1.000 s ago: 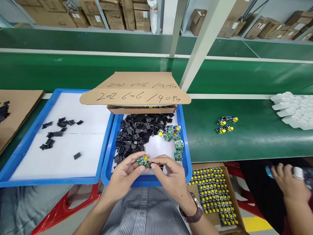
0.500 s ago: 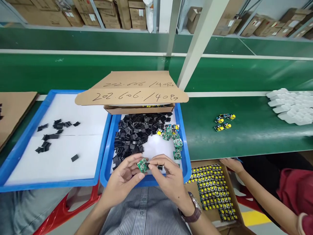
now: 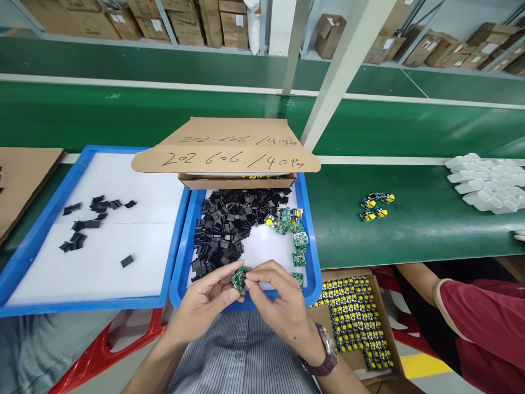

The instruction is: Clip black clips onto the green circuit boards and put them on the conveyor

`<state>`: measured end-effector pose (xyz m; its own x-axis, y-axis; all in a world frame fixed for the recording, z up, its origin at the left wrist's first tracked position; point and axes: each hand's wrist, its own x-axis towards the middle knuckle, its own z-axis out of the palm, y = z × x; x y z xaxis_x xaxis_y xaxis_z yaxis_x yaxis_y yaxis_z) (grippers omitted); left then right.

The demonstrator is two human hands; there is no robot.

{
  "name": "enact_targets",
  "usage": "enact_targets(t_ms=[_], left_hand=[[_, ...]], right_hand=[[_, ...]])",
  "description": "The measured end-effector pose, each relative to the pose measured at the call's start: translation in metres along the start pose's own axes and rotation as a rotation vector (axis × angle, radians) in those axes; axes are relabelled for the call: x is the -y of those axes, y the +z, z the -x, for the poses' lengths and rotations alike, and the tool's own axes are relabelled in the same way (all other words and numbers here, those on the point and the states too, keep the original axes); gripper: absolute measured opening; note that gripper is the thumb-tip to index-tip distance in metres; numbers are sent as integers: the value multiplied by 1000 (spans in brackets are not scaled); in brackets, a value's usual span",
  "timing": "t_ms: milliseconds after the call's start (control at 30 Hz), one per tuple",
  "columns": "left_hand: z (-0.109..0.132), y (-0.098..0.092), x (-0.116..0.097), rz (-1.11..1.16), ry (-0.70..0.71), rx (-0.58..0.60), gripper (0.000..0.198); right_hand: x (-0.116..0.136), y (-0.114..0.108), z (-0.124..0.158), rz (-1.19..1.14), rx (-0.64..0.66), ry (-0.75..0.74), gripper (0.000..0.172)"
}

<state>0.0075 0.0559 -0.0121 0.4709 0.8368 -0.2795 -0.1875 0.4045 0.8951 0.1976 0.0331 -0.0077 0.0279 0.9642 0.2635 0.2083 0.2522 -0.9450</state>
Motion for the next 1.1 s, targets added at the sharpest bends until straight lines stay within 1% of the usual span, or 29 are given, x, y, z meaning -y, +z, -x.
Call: enact_targets(t_ms=[133,333,567,700,767,867,933,1000,1067,1100], left_hand=[[1,0,2,-15,-3,-14,42],[1,0,3,-54,51,-15,38],[1,-1,0,-140,78,12,37],[2,-1,-4,-225,85,41,38],[3,-2,-6,-262,82,69,40],[4,-3,-6,-348,106,81,41],[4,-2,-5,-408,128,65,42],[4,-1,-3,-431,136,23,41],[4,1,-2,-407,127,0,40],[3,2,-1,-373,112,11,39]], right_hand=[[4,0,2,43,14,-4,19],[6,-2,3,88,39,61,12],[6,-1,5,146,92,20,11],[5,-2,6,118,97,36,11],[5,-3,6,89,122,45,12],[4,-3,6,58,125,72,12],[2,-3,6,56,106,89,11],[0,-3,5,41,98,113,9],[-2,-4,4,-15,101,171,8],[-3,-5,3,-54,101,209,7]])
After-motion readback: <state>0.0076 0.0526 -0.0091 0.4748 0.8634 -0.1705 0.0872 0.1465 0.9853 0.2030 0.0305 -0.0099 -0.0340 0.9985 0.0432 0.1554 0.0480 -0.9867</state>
